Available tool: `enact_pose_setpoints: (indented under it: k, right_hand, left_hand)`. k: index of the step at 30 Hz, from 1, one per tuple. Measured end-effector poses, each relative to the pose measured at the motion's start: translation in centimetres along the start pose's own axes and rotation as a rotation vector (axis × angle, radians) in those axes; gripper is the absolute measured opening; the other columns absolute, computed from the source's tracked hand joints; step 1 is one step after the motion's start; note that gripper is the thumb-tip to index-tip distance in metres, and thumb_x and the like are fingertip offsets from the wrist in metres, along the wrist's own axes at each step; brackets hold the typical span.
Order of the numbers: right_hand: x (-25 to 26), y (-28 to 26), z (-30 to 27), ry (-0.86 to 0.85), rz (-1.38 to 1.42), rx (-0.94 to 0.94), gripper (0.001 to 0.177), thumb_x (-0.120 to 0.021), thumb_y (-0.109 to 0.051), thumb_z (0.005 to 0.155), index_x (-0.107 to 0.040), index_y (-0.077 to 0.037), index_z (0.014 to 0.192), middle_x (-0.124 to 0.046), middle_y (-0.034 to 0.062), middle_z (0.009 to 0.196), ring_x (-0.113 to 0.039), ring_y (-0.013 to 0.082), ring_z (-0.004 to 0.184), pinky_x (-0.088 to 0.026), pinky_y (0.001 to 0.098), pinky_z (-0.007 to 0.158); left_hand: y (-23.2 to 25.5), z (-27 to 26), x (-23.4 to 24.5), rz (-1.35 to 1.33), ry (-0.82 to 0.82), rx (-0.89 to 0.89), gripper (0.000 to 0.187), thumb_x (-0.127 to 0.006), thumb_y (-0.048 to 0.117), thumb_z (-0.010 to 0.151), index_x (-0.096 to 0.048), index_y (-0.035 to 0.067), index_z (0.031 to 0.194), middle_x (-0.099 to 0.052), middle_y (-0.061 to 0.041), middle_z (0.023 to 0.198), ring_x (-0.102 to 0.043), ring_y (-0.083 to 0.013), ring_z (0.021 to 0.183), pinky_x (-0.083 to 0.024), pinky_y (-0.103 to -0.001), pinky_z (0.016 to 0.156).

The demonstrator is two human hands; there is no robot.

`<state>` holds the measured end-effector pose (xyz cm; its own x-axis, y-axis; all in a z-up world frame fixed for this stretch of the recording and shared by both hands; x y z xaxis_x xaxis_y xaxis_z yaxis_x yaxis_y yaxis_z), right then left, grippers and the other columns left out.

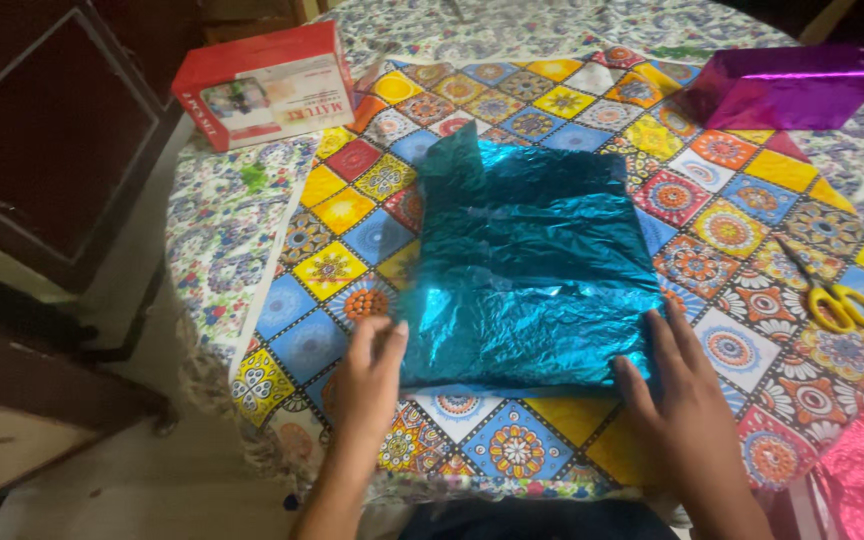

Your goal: The person wraps a rectangular object with shiny teal wrapping paper on a patterned tablecloth. They fold the paper edges, smooth the surface, and secure the folds with clear tape. Scissors and a roll of tape are visible nearby.

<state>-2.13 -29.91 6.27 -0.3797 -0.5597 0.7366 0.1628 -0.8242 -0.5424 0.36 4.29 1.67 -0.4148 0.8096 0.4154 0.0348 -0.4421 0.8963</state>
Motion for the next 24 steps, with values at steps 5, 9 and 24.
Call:
enact_pose_setpoints:
  k: [5, 9, 24]
  right_hand:
    - [0.0, 0.1, 0.0, -0.015, 0.011, -0.031, 0.066, -0.065, -0.035, 0.09, -0.051, -0.001, 0.145, -0.042, 0.0177, 0.161, -0.049, 0.0384, 0.139, -0.042, 0.0434, 0.107]
    - [0.1, 0.0, -0.2, -0.02, 0.02, -0.017, 0.067, -0.064, -0.034, 0.09, -0.05, -0.001, 0.146, -0.041, 0.0187, 0.161, -0.047, 0.0392, 0.139, -0.041, 0.0437, 0.107]
    - [3.7, 6.6, -5.8, -0.124, 1.112, 0.291, 0.077, -0.079, -0.028, 0.088, -0.043, -0.006, 0.152, -0.058, 0.025, 0.139, -0.056, 0.0384, 0.136, -0.045, 0.0497, 0.112]
  left_hand:
    - [-1.8, 1.5, -2.0, -0.514, -0.116, 0.121, 0.027, -0.066, 0.028, 0.1, -0.067, 0.002, 0.102, -0.064, -0.001, 0.086, -0.054, -0.0095, 0.081, -0.045, -0.029, 0.075]
    - [-2.4, 1.4, -3.0, -0.712, -0.093, 0.178, 0.024, -0.067, 0.027, 0.099, -0.069, 0.003, 0.105, -0.065, 0.002, 0.091, -0.052, -0.0085, 0.086, -0.043, -0.026, 0.081]
    - [2.9, -7.1, 3.9, -1.136, -0.808, -0.16, 0.066, -0.048, 0.055, 0.103, -0.07, -0.008, 0.099, -0.07, -0.017, 0.095, -0.066, -0.0233, 0.081, -0.052, -0.035, 0.077]
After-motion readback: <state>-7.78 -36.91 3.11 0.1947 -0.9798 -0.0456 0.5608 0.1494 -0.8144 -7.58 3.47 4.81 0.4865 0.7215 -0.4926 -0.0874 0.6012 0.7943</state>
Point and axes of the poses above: each hand's wrist, its own z-axis towards the middle knuckle, its own x-axis out of the back of the hand, y = z × x, the point moved 7 cm from there along z, towards the middle knuckle
